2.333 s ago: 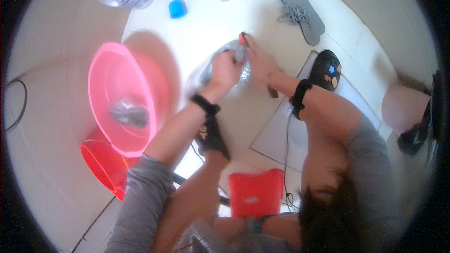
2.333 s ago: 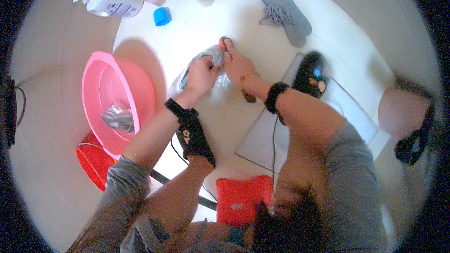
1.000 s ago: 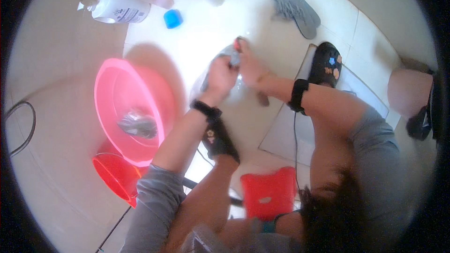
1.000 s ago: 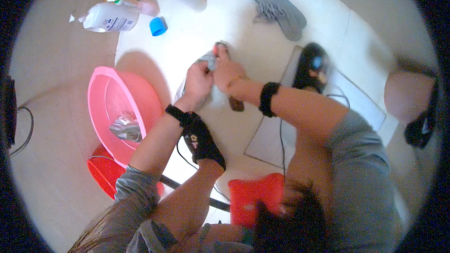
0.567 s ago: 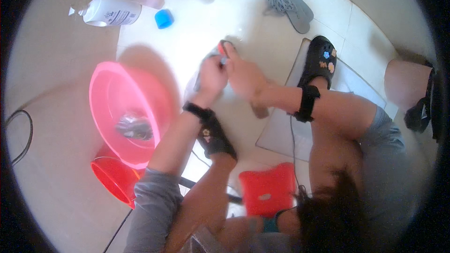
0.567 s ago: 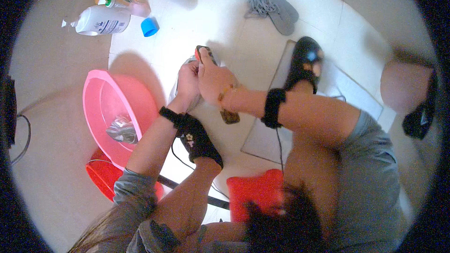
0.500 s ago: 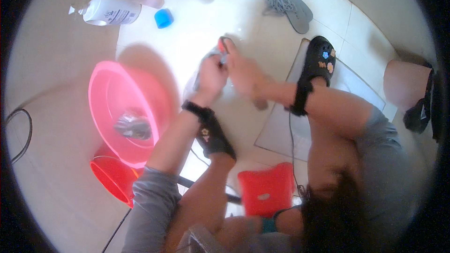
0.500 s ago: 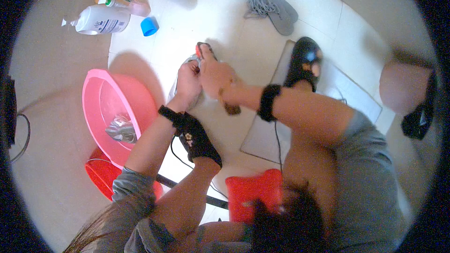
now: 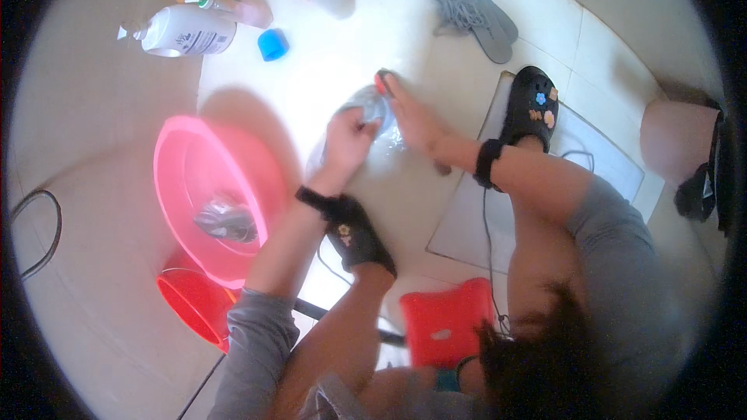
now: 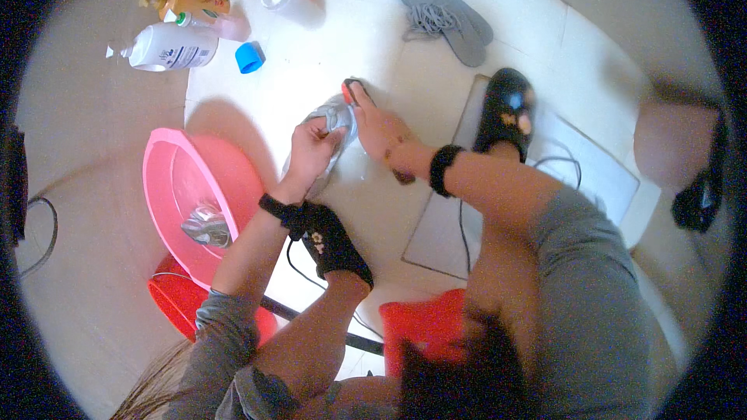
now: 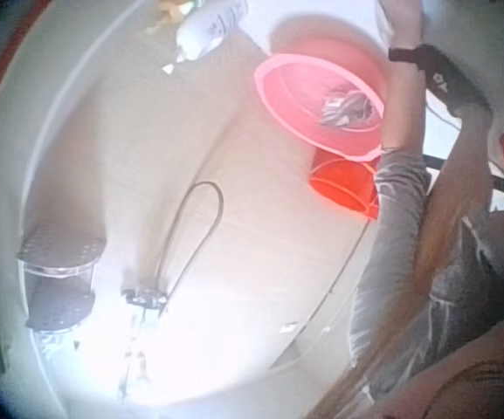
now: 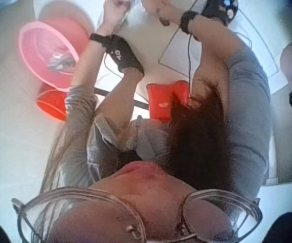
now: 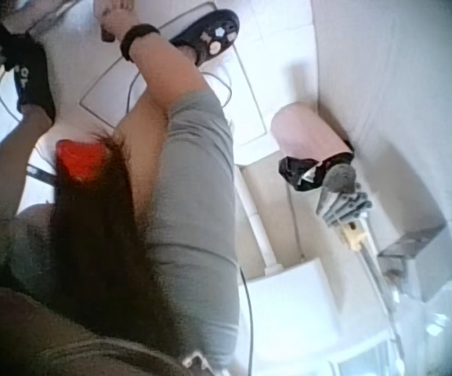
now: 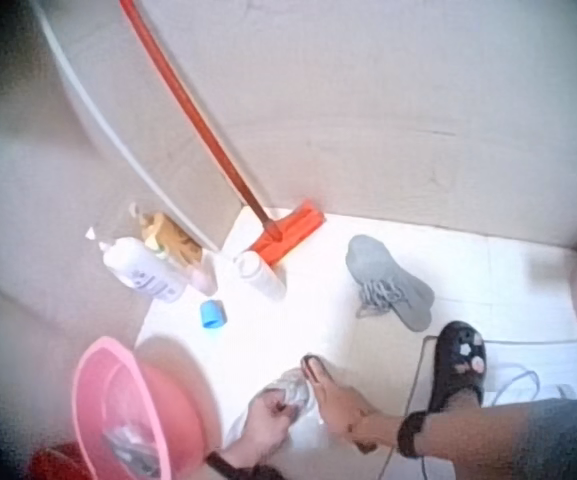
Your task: Scrubbing a white sneaker with a brush and soapy water in a basin.
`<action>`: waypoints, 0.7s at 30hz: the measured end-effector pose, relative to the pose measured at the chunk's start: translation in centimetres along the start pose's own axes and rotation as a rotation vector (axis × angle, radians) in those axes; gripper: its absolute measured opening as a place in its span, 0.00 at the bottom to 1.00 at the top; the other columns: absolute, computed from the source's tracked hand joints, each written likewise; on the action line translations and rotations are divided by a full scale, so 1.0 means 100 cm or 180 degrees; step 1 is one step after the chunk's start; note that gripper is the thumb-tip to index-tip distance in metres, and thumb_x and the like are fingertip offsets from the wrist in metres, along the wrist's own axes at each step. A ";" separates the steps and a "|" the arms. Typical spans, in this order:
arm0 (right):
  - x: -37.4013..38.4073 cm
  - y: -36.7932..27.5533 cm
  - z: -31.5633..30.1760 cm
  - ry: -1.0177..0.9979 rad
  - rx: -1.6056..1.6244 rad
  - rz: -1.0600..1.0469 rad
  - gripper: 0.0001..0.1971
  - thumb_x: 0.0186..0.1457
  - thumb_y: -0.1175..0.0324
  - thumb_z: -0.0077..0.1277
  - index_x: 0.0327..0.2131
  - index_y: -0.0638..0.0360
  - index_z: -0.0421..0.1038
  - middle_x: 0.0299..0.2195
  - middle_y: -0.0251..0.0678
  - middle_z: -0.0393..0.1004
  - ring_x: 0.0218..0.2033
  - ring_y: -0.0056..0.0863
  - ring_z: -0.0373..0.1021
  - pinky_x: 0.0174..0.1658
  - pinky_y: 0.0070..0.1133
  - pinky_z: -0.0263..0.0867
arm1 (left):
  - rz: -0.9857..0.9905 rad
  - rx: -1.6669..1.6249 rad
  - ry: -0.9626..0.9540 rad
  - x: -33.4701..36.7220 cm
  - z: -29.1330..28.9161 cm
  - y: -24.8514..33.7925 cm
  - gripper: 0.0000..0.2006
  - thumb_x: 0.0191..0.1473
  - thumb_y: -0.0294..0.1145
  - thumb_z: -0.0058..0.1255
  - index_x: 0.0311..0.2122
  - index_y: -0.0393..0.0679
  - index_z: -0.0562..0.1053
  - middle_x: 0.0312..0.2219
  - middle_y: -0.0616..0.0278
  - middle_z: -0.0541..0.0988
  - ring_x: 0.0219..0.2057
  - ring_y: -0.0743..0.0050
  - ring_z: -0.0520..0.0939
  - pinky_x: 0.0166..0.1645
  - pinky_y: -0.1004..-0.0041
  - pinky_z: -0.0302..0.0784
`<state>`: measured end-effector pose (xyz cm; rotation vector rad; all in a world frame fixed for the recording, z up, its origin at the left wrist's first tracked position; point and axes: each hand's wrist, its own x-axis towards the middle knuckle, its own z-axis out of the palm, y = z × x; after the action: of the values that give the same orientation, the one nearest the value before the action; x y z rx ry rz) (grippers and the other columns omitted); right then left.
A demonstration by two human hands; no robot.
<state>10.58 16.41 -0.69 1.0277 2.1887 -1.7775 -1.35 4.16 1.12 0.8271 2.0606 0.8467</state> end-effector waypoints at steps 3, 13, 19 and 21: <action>-0.003 0.015 0.000 0.0287 -0.0109 -0.0434 0.26 0.64 0.58 0.30 0.65 0.40 0.42 0.32 0.62 0.73 0.33 0.62 0.69 0.40 0.46 0.64 | -0.0316 -0.0554 -0.0006 -0.019 -0.011 -0.004 0.02 0.53 0.20 0.53 0.31 0.35 0.77 0.23 0.73 0.76 0.23 0.89 0.70 0.27 0.83 0.64; -0.005 0.007 -0.019 0.0377 0.0355 -0.0507 0.27 0.62 0.52 0.35 0.63 0.42 0.48 0.34 0.59 0.73 0.37 0.59 0.70 0.41 0.43 0.65 | -0.0638 -0.1887 0.0139 -0.047 -0.042 0.035 0.06 0.53 0.20 0.55 0.38 0.35 0.77 0.27 0.69 0.78 0.25 0.87 0.74 0.30 0.82 0.68; -0.017 -0.017 -0.009 0.0485 0.0041 -0.0457 0.28 0.62 0.54 0.34 0.64 0.45 0.46 0.31 0.61 0.73 0.33 0.60 0.70 0.38 0.45 0.64 | -0.0487 -0.0496 0.0147 -0.028 -0.025 0.009 0.07 0.52 0.23 0.55 0.37 0.34 0.76 0.27 0.66 0.80 0.25 0.85 0.73 0.30 0.79 0.69; -0.032 -0.036 -0.018 0.0674 -0.0162 -0.0272 0.28 0.62 0.56 0.34 0.64 0.46 0.46 0.30 0.61 0.73 0.32 0.60 0.70 0.37 0.45 0.64 | -0.0186 0.0861 0.0121 -0.017 -0.015 0.028 0.06 0.51 0.24 0.55 0.34 0.34 0.77 0.22 0.62 0.78 0.22 0.82 0.72 0.28 0.75 0.68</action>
<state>11.47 16.53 4.34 1.1765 2.4228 -1.7072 -0.97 3.99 4.70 0.8943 2.2534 0.5624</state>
